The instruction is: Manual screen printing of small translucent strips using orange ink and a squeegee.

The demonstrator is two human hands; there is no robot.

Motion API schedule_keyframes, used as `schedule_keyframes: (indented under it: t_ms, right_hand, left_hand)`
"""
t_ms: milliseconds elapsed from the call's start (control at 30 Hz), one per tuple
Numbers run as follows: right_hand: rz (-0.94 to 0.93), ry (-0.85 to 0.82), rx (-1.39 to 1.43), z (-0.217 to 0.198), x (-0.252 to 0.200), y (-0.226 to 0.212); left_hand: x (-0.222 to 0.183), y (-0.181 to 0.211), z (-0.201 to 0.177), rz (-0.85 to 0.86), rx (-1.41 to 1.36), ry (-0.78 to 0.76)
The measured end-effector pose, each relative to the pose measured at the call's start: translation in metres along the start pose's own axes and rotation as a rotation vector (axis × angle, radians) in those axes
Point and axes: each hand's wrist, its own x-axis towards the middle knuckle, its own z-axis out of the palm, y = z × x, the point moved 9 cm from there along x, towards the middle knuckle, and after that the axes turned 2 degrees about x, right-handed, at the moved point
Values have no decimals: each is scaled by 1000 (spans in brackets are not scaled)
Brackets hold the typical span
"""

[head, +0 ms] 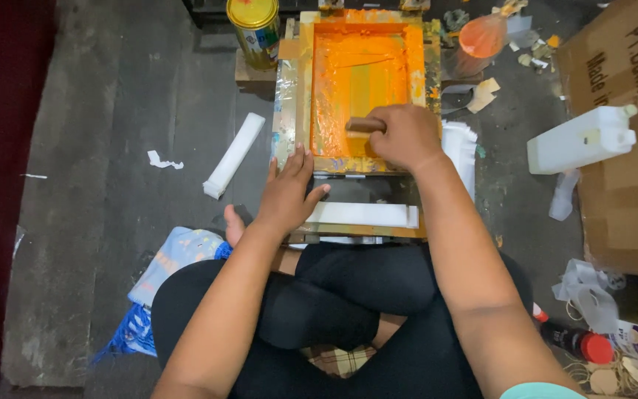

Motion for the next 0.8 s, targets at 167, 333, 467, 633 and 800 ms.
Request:
schedule_keyframes:
  t_ms: [167, 333, 467, 633, 800]
  right_hand:
    - [-76, 113, -52, 15, 23, 20]
    - [-120, 143, -124, 27, 38, 29]
    - [-122, 56, -161, 45, 40, 30]
    - [-71, -12, -141, 36, 24, 9]
    - [10, -114, -59, 31, -10, -15]
  left_hand:
    - [14, -2, -4, 3, -56, 16]
    - [23, -5, -7, 5, -94, 17]
    - [22, -3, -8, 5, -52, 19]
    - [12, -3, -3, 15, 22, 5]
    - [-5, 0, 8, 13, 92, -26]
